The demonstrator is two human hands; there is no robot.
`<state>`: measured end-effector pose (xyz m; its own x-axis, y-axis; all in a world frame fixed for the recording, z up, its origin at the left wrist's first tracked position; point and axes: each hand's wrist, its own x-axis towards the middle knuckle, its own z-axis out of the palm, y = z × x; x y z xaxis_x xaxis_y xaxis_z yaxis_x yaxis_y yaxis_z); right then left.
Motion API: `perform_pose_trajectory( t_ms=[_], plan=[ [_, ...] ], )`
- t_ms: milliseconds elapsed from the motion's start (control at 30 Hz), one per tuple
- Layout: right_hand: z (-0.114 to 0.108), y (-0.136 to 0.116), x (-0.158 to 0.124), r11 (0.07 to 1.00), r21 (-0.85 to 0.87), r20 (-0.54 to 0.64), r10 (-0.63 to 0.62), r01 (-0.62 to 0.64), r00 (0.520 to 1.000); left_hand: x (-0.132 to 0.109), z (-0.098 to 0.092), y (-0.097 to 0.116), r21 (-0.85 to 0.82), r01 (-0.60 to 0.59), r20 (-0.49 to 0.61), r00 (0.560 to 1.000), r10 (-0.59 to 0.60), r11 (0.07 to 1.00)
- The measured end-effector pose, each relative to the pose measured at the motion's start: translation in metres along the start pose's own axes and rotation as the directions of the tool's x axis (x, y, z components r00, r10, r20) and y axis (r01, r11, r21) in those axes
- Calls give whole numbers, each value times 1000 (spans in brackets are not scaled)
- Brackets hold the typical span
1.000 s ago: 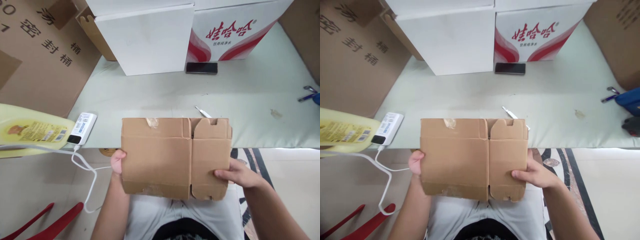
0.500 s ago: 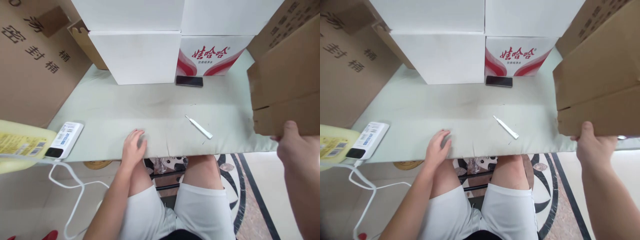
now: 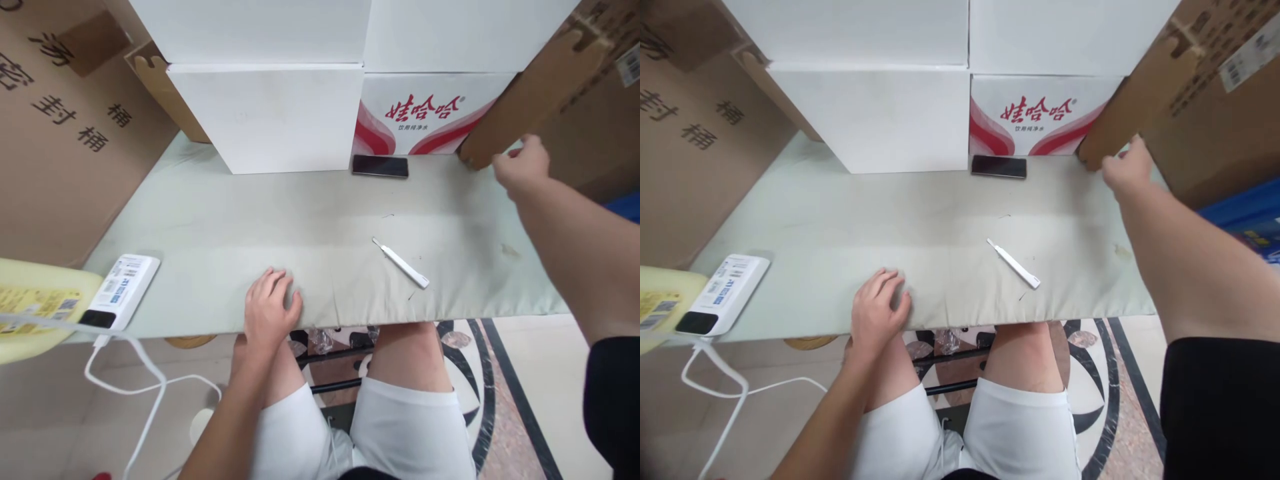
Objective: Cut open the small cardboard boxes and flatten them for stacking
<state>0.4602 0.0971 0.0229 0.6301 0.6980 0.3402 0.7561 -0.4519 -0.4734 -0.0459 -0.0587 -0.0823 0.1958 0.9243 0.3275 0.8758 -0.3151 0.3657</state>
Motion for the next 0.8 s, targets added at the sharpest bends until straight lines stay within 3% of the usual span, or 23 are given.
perform_pose_trajectory(
  t_ms=[67, 233, 267, 367, 433, 500, 567, 667, 800],
  plan=[
    [8, -8, -23, 999, 34, 136, -5, 0, 991, 0, 1, 1, 9, 8, -3, 1000, -8, 1000],
    [33, -46, -116, 950, 181, 253, -296, 256, 921, 0, 2, 2, 44, -11, -11, 1000, 12, 999],
    [40, -58, -138, 916, 231, 269, -383, 326, 884, 0, 2, 3, 50, -19, -16, 1000, 20, 999],
    [61, -102, -204, 717, 423, 304, -689, 554, 659, -2, 1, 6, 39, -14, -12, 1000, 15, 999],
    [73, -130, -243, 657, 440, 365, -754, 612, 546, -3, -2, 6, -12, 18, 4, 1000, -18, 1000],
    [82, -150, -271, 635, 402, 429, -767, 660, 477, -2, -8, 3, -133, 69, 32, 997, -65, 989],
    [87, -159, -287, 620, 352, 464, -767, 701, 444, 3, -16, -4, -343, 172, 69, 985, -157, 923],
    [91, -159, -294, 619, 295, 480, -755, 728, 447, 33, -31, -25, -575, 328, 96, 937, -337, 749],
    [90, -156, -294, 627, 268, 492, -742, 732, 455, 120, -45, -65, -618, 358, -43, 874, -484, 700]
  ],
)
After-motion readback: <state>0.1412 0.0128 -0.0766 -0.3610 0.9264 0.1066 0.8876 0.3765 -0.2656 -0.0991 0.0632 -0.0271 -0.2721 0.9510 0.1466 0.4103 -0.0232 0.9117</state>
